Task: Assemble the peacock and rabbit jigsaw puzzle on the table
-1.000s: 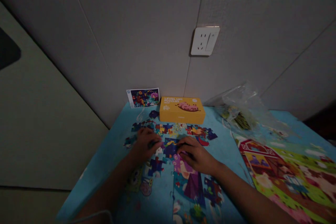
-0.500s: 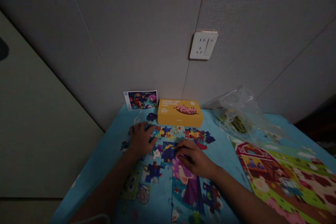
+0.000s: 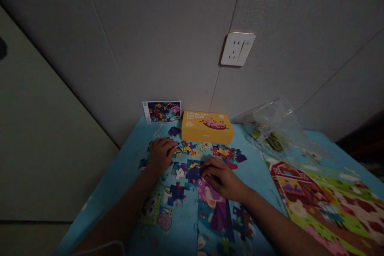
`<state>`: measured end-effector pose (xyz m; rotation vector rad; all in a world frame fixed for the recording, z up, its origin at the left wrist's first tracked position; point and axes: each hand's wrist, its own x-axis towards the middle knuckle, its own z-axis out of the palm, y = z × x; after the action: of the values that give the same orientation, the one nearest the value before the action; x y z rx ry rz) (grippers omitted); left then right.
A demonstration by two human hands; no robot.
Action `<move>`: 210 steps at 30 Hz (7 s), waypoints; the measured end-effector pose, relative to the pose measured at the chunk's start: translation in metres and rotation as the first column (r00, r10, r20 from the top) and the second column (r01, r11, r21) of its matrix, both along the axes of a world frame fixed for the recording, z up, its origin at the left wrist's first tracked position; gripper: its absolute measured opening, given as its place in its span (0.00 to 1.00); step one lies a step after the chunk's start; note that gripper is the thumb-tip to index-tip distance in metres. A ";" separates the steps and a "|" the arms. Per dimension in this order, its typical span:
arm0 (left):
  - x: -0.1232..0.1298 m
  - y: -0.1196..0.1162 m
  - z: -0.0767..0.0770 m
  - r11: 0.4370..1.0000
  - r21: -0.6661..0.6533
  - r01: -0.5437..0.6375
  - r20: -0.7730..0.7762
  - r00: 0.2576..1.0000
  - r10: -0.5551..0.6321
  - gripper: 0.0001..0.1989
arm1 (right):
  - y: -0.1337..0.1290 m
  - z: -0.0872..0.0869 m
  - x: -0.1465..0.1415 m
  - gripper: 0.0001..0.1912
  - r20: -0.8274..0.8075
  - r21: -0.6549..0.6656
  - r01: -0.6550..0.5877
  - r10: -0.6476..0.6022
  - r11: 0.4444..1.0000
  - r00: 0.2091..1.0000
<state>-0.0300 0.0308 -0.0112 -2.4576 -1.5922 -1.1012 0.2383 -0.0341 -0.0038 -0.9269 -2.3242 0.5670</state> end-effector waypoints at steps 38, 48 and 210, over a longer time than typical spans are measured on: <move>0.017 -0.050 0.018 0.565 -0.593 0.574 0.157 0.771 -0.618 0.14 | -0.003 0.002 -0.006 0.09 -0.061 0.047 -0.037 0.040 0.998 0.997; 0.012 -0.058 0.039 0.646 -0.659 0.385 -0.237 0.709 -0.664 0.27 | -0.002 0.002 -0.006 0.09 -0.036 0.037 -0.030 0.031 0.999 0.999; -0.019 -0.015 0.022 0.959 -0.191 0.211 -0.047 0.973 -0.224 0.24 | -0.004 -0.004 -0.005 0.11 -0.060 -0.008 -0.020 0.019 1.000 0.998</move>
<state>-0.0486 0.0157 0.0103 -2.8156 -1.4964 -0.9151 0.2333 -0.0376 -0.0074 -0.8806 -2.2815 0.6054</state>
